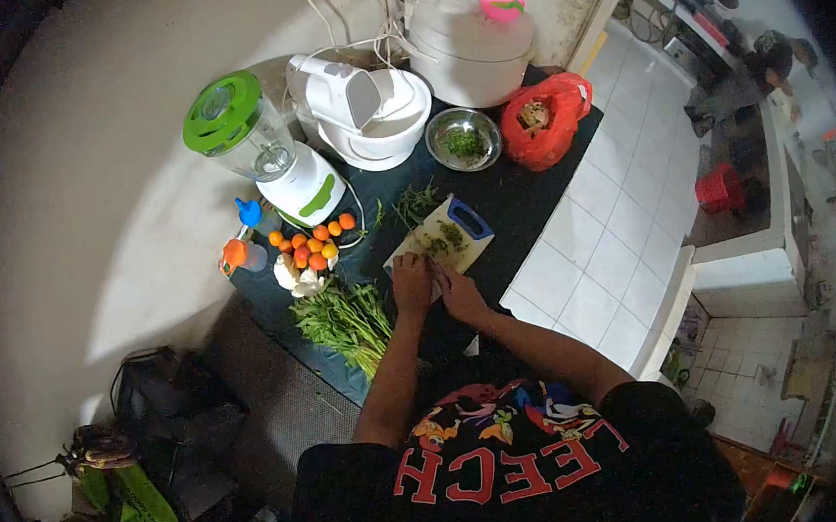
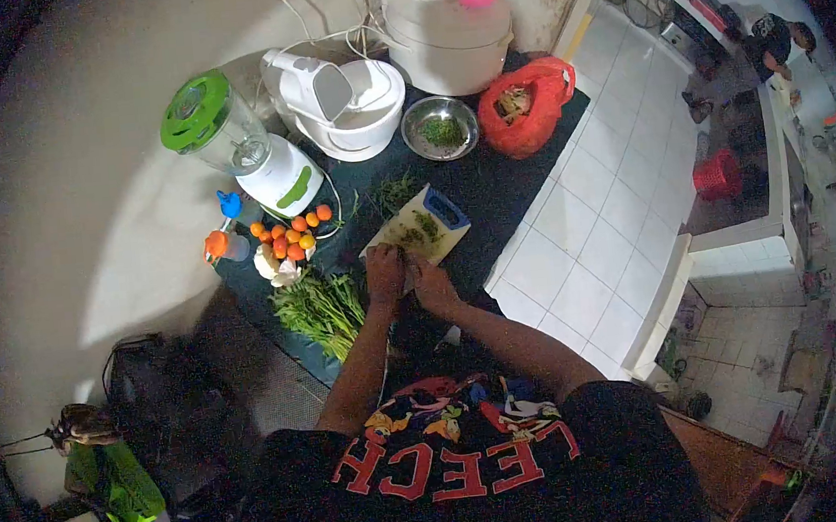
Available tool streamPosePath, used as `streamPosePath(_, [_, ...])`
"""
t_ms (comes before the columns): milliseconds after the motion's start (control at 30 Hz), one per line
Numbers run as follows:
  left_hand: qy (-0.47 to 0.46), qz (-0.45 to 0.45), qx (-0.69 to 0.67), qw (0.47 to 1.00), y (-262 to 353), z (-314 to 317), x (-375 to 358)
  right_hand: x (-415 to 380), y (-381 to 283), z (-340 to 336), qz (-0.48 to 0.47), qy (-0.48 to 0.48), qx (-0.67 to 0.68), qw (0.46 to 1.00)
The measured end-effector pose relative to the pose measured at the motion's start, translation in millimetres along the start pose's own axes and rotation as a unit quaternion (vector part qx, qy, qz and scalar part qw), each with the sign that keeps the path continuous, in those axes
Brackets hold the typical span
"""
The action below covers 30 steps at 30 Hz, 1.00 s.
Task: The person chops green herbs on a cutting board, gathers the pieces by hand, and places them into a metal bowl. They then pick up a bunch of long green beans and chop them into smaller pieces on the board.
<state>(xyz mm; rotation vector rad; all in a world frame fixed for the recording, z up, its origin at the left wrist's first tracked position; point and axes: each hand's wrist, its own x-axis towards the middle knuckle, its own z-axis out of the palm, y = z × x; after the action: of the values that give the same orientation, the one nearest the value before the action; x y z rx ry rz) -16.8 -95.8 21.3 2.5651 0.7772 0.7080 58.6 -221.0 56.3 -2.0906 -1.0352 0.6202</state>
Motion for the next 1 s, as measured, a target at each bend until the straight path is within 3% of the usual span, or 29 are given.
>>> streamPosePath(67, [-0.018, -0.02, 0.026, 0.999, 3.7, -0.5, -0.4, 1.5, 1.9, 0.6, -0.026, 0.023, -0.008, 0.999])
streamPosePath(200, [-0.032, -0.05, 0.002, 0.998, -4.7, 11.0, -2.8, -11.6, -6.9, -4.7, 0.046, -0.021, 0.008, 0.999])
streamPosePath(267, [-0.048, -0.107, -0.033, 0.993, 0.3, 3.1, -2.9, -21.4, -2.1, -1.7, 0.063, -0.036, -0.007, 0.997])
streamPosePath(367, [-0.005, -0.11, -0.05, 0.993, -1.8, 11.4, -5.5, -17.9, 11.2, 7.1, 0.055, -0.029, 0.026, 0.998])
streamPosePath(467, [-0.027, -0.112, -0.048, 0.992, -6.3, 12.6, -3.5, -3.0, -5.1, -1.2, 0.102, -0.051, 0.024, 0.993])
streamPosePath(533, [-0.031, -0.11, -0.049, 0.992, -5.0, 9.5, -1.7, 6.0, -3.8, -3.1, -0.015, -0.002, 0.023, 1.0])
streamPosePath(567, [-0.034, -0.11, -0.051, 0.992, -4.6, 7.6, -1.3, 4.0, -3.4, -3.6, -0.015, -0.001, 0.024, 1.0])
streamPosePath(633, [-0.048, -0.124, -0.05, 0.99, -2.0, 3.0, -0.5, -3.4, -9.8, -8.7, 0.065, -0.026, 0.031, 0.997])
streamPosePath(733, [-0.051, -0.139, -0.062, 0.987, -0.7, 0.8, -0.8, -15.5, -9.1, -4.1, 0.101, -0.043, 0.036, 0.993])
streamPosePath(800, [-0.038, -0.142, -0.074, 0.986, -2.2, 2.8, -2.3, -19.9, -6.9, -3.6, 0.107, -0.046, 0.04, 0.992])
streamPosePath(933, [-0.099, -0.134, -0.055, 0.984, -11.1, 2.2, 3.4, -8.6, -10.9, -4.6, 0.137, -0.082, 0.033, 0.987])
streamPosePath(1000, [-0.117, -0.12, -0.028, 0.985, -5.6, 1.6, 5.6, -7.3, 8.3, 3.0, 0.084, -0.047, 0.011, 0.995])
